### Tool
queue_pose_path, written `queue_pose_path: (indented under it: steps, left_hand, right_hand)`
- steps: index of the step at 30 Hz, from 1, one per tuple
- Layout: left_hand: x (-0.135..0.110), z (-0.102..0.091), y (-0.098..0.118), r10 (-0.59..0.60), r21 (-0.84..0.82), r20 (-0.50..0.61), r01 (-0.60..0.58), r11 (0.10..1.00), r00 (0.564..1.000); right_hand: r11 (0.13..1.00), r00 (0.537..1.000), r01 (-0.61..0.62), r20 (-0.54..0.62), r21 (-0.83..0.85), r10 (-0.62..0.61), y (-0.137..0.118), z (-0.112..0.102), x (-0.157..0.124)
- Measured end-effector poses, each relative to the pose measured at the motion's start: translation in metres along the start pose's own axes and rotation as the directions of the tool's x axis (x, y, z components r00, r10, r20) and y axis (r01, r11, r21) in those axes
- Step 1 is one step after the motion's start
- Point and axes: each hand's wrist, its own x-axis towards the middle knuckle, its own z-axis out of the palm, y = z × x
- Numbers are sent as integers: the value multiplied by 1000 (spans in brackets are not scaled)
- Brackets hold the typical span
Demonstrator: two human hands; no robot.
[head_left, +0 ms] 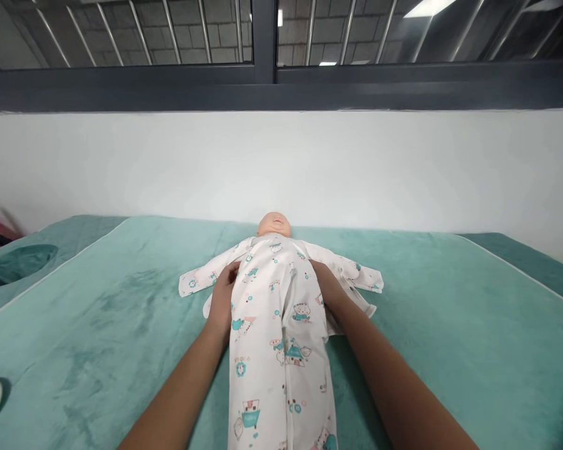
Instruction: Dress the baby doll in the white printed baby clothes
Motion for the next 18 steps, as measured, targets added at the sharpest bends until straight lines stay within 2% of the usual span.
queue_pose_path:
  steps: [2,5,9,12,15,18]
  left_hand:
    - [7,-5,0,76,69,-47,-72,995,996]
    - [13,-9,-2,206,223,-28,-194,955,978]
    - [12,-9,-1,256,278,17,-251,927,966]
    - [8,-5,5,243,247,16,-240,939,970]
    - [5,-3,11,223,190,56,-229,955,973]
    - [6,-2,11,215,138,112,-229,964,970]
  right_hand:
    - [994,999,-9,-46,-108,4,1,0,1]
    - [962,992,-31,-129,-270,-5,2,0,-1]
    - [944,967,-96,-254,-316,13,2,2,-3]
    - [952,932,-153,-359,-266,49,-1,1,-2]
    - [978,915,-57,-403,-200,-30,-6,0,3]
    - [977,917,114,-359,-181,-173,-11,-1,10]
